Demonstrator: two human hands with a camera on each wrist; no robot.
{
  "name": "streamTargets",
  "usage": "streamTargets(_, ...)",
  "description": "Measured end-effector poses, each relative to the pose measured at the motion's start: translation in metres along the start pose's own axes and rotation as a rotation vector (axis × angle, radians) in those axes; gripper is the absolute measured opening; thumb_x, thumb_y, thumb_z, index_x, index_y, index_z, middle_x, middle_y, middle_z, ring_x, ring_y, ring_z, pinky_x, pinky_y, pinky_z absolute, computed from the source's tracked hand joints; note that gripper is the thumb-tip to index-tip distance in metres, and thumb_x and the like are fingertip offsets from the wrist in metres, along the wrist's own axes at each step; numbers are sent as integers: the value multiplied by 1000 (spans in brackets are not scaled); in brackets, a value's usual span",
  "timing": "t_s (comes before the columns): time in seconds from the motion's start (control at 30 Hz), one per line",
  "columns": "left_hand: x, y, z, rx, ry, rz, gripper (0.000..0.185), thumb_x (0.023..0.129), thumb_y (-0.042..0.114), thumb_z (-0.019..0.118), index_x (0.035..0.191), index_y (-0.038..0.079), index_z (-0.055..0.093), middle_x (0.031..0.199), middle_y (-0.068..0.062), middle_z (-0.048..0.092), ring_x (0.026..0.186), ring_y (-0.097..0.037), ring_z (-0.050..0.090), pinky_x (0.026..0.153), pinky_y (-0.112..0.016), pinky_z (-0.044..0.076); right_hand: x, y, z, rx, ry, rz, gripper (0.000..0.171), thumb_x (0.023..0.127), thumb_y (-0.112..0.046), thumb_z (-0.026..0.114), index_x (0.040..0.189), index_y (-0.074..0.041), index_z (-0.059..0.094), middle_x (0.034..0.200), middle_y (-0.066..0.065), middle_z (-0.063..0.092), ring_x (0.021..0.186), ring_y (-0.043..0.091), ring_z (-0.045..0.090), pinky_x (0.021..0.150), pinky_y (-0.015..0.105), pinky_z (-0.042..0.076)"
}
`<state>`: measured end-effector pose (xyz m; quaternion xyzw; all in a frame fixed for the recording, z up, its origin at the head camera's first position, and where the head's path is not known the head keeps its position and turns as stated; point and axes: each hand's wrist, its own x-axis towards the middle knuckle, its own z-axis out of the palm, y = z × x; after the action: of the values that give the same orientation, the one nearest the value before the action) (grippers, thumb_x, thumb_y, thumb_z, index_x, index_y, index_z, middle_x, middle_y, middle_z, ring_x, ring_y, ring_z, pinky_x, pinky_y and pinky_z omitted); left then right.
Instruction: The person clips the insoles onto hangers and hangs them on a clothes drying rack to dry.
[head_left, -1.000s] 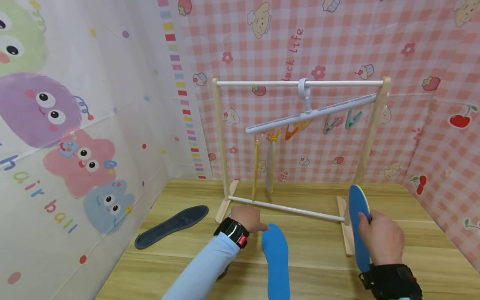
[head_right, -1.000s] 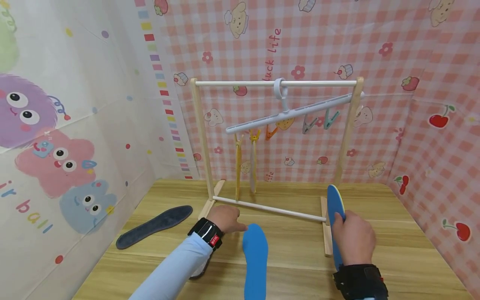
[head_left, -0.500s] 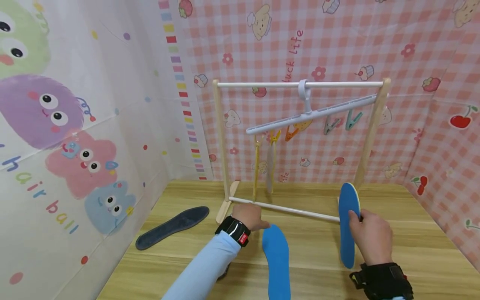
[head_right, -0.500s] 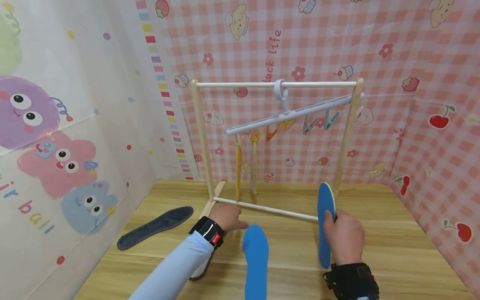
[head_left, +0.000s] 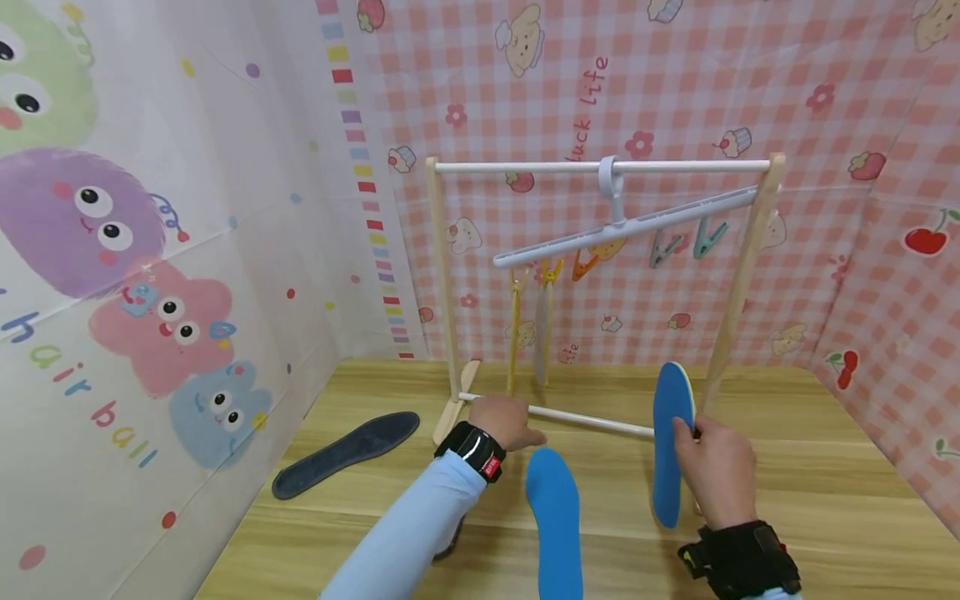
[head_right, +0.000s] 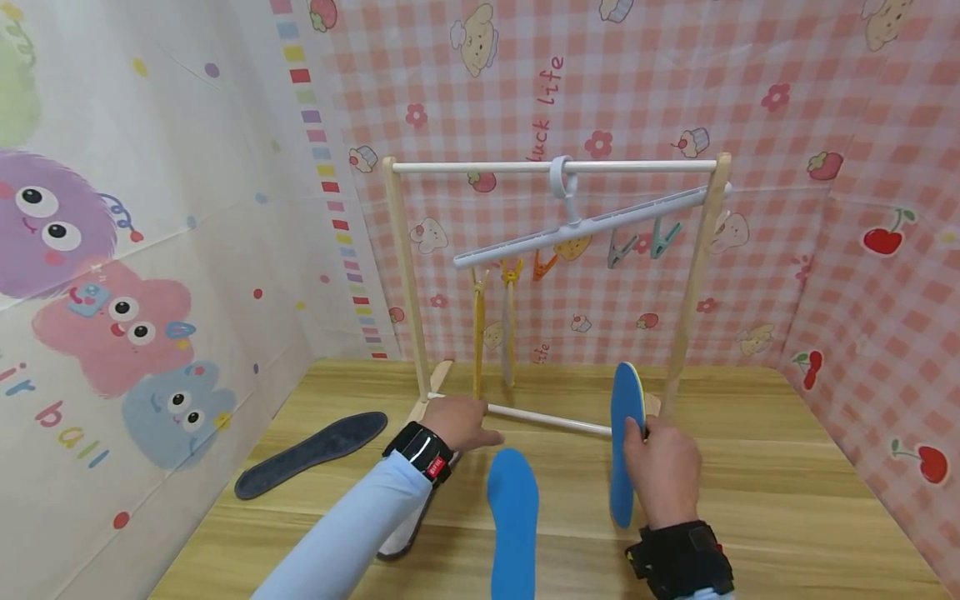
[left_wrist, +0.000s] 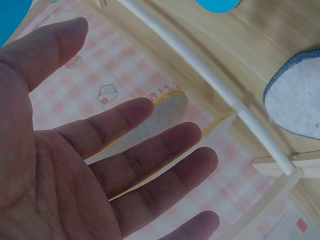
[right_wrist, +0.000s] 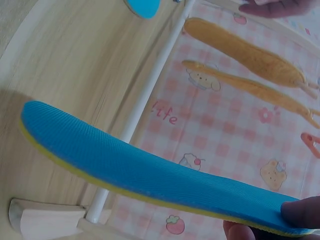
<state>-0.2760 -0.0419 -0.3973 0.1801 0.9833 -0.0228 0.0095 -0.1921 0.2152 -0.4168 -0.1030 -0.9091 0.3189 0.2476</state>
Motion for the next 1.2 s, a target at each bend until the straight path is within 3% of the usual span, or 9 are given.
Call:
streamTargets(0.1,2,1,-4,-8,15,7,45,85,59,68,80,15,70,63,2,57,56,-12,52,53,-32,46,-1,-3,2,15,-5,-3,30,98,-18,60,76,2,65,60,8,57,55,24,51,50,33,37)
streamTargets(0.37,9,4,-14,8,84,25,45,85,60,67,79,16,70,56,4,53,49,-10,48,44,-28,39,-2,-8,9,37,-7,-2,30,99,-19,59,81,4,67,65,11,62,57,25,56,50,33,40)
streamTargets(0.53,15,4,-19,-29,128,31,42,86,58,68,82,16,67,56,5,48,49,-9,45,44,-27,36,-2,-10,11,52,-32,37,30,100,-20,59,89,6,68,67,13,63,58,26,56,50,33,42)
streamTargets(0.7,21,3,-25,-15,194,64,48,86,56,69,61,18,51,52,6,41,47,-9,43,43,-27,33,-1,-13,14,70,-43,51,30,101,-21,59,88,5,68,67,12,63,58,25,56,51,32,44)
streamTargets(0.8,24,3,-31,34,260,79,51,85,57,70,59,18,48,50,7,40,45,-9,44,42,-27,33,0,-15,17,78,-37,42,30,101,-21,58,88,4,68,67,11,63,58,24,56,51,32,43)
streamTargets(0.97,30,5,-42,71,292,58,47,86,60,68,68,17,57,53,6,47,47,-9,48,41,-27,37,2,-18,21,82,-27,40,30,101,-21,58,87,3,67,66,11,61,57,24,54,50,32,41)
streamTargets(1.13,35,8,-52,-4,274,30,42,88,57,68,83,15,65,58,4,54,50,-11,52,42,-29,40,4,-20,25,89,-6,38,30,101,-21,58,87,4,68,70,13,65,59,25,58,51,32,43)
streamTargets(1.2,38,9,-56,-17,298,27,41,88,56,67,87,15,66,62,3,57,52,-12,53,43,-30,41,4,-20,26,88,-4,37,30,101,-21,58,87,3,68,70,14,66,59,25,58,51,32,43)
